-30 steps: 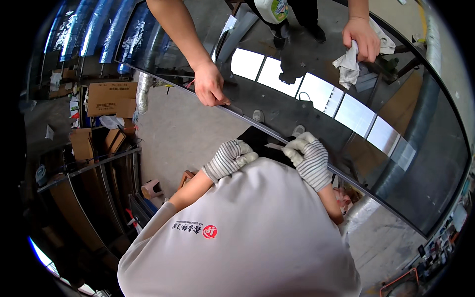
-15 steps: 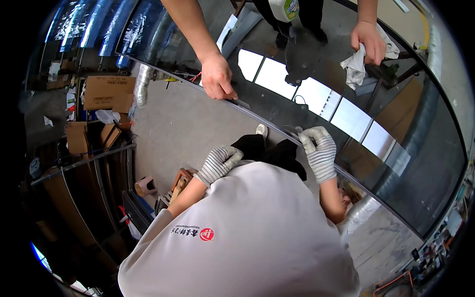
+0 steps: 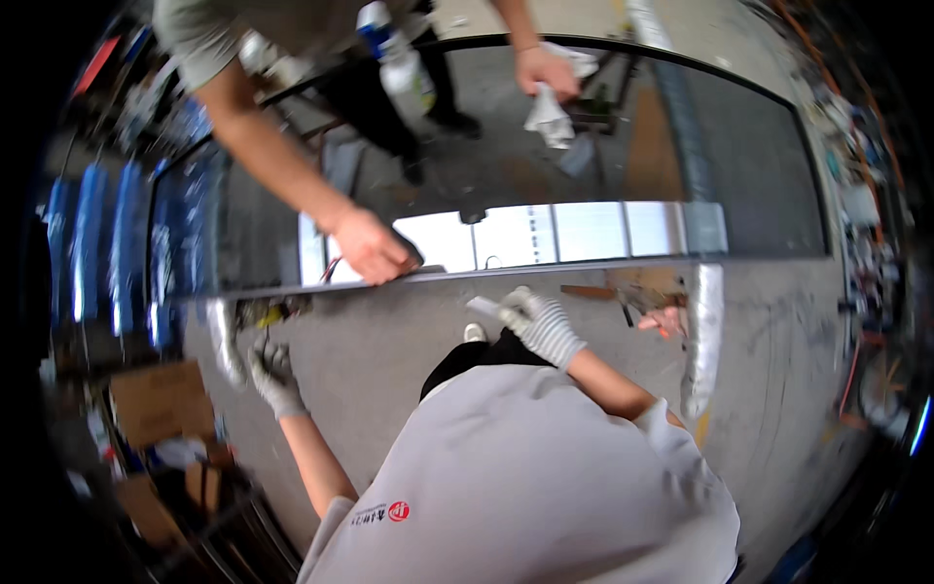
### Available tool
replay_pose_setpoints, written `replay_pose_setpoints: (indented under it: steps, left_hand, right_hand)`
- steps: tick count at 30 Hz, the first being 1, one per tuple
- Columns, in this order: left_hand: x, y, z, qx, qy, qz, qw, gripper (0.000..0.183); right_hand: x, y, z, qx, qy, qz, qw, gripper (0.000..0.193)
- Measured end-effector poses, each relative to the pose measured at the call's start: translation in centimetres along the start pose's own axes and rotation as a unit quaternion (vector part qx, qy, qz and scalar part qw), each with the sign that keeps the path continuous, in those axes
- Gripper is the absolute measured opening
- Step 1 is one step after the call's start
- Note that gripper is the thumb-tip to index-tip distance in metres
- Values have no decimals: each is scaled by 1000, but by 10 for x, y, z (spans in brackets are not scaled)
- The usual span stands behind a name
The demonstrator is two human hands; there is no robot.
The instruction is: The person prepares a large glass pane by removing protective tape, cleaning the edges with a tool, and using a sealant gun to apply sealant along the frame.
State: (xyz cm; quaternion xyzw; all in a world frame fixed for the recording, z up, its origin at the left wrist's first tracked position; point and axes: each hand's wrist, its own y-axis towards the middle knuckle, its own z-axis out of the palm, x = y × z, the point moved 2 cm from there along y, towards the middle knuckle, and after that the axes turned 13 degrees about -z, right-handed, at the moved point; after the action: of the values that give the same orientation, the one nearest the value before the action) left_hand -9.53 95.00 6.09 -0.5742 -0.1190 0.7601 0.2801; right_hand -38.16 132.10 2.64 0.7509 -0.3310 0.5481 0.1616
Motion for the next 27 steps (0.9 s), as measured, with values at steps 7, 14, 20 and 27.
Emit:
replay_pose_setpoints:
  steps: [7,14,20,27]
  left_hand:
    - [211,13,-28,202,496,-238,810,26]
    - [127,-97,199,499,429,-78,749,34]
    - [94,-137,261,518,380,143,753,30]
    - [215,-116,303,435,596,156,657,42]
  right_hand:
    - [17,-73,22,-28,2,82,996,27]
    - [15,-121,21,-227,57,124,964,23]
    - [-1,-110,-25,-312,145,148,927,18]
    - [-52,-93,-132,-382,60,53,921,21]
